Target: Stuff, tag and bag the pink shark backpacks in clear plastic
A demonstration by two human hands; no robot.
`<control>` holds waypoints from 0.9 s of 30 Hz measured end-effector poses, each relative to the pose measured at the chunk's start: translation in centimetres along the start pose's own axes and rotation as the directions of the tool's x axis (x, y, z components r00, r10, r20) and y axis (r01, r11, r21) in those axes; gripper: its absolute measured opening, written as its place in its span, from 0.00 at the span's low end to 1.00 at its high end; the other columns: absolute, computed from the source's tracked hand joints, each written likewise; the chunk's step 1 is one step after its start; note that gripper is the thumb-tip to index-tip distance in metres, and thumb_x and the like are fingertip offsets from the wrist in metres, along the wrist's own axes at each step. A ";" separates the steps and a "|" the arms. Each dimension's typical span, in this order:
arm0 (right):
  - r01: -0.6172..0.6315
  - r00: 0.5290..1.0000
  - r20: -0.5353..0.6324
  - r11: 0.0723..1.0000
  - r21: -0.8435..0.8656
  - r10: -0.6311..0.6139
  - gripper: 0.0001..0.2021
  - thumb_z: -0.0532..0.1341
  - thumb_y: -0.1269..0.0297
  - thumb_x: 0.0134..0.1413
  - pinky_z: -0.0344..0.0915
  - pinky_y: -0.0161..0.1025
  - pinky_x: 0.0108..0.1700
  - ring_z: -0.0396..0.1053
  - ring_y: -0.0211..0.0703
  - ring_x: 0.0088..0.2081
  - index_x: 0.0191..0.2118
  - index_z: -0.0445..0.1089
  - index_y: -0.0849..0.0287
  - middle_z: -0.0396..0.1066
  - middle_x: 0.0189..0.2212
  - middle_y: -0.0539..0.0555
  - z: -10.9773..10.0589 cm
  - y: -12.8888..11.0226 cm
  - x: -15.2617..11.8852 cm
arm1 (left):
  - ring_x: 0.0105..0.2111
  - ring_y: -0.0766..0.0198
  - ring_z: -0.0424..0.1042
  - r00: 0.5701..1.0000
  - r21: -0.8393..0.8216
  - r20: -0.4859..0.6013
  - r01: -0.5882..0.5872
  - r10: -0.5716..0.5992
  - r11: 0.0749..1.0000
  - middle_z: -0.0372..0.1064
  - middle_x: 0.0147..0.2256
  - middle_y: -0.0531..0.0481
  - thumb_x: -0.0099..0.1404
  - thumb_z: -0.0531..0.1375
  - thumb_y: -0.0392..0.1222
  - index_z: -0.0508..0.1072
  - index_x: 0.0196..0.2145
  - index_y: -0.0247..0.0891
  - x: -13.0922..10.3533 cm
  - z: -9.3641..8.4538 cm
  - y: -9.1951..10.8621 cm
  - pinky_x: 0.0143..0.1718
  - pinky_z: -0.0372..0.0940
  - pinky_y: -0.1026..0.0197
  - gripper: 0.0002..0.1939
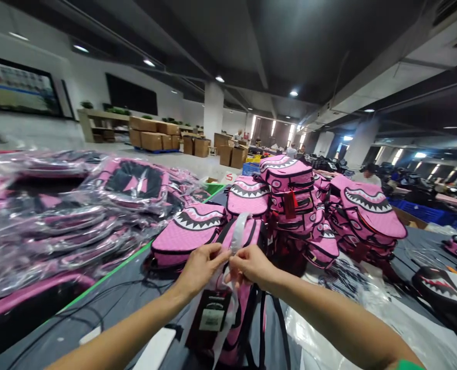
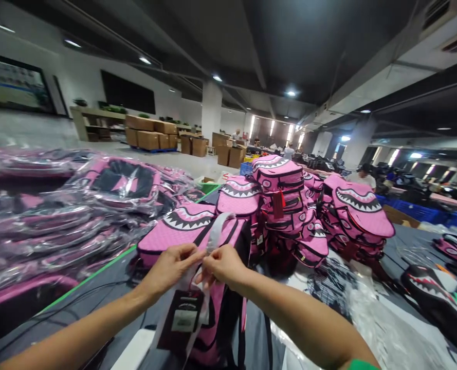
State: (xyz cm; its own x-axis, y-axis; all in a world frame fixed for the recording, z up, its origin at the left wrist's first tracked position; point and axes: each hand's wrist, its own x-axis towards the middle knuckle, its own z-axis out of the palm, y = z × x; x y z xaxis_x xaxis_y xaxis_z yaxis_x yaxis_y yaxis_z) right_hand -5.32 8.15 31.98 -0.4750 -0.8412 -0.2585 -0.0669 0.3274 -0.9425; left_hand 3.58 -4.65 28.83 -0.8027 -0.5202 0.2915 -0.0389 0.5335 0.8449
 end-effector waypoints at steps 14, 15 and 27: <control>-0.024 0.994 0.103 0.996 -0.085 0.033 0.22 0.45 0.58 0.74 0.55 0.25 0.13 0.65 0.32 0.12 0.38 0.73 0.64 0.70 0.18 0.48 -0.1 -0.4 -0.4 | 0.27 0.59 0.69 0.981 0.122 -0.111 0.170 -0.156 0.978 0.72 0.25 0.52 0.52 0.55 0.59 0.69 0.30 0.42 -4.1 1.3 -0.6 0.30 0.60 0.60 0.18; -0.032 0.991 0.128 0.997 -0.073 0.041 0.21 0.45 0.58 0.74 0.54 0.25 0.13 0.64 0.32 0.12 0.42 0.72 0.63 0.70 0.19 0.48 -0.1 -0.6 -0.5 | 0.26 0.59 0.68 0.974 0.106 -0.146 0.188 -0.172 0.976 0.70 0.24 0.53 0.53 0.54 0.59 0.69 0.29 0.42 -4.2 1.5 -0.6 0.29 0.59 0.61 0.18; 0.491 0.865 0.218 0.671 -0.555 -0.452 0.18 0.52 0.56 0.71 0.64 0.30 0.25 0.73 0.37 0.25 0.60 0.64 0.56 0.76 0.35 0.53 -3.9 -0.8 -1.3 | 0.24 0.66 0.64 0.894 -0.155 -0.399 0.151 -0.202 0.976 0.67 0.22 0.55 0.60 0.59 0.51 0.70 0.26 0.40 -5.1 4.0 -1.4 0.29 0.59 0.64 0.13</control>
State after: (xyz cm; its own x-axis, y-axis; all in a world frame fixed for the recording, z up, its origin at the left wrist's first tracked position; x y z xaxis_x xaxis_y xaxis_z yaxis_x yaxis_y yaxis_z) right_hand -8.07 10.67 33.90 -0.1891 -0.9694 0.1564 -0.7652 0.0456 -0.6422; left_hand 5.32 -0.05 24.35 -0.4727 -0.8390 0.2694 -0.0673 0.3392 0.9383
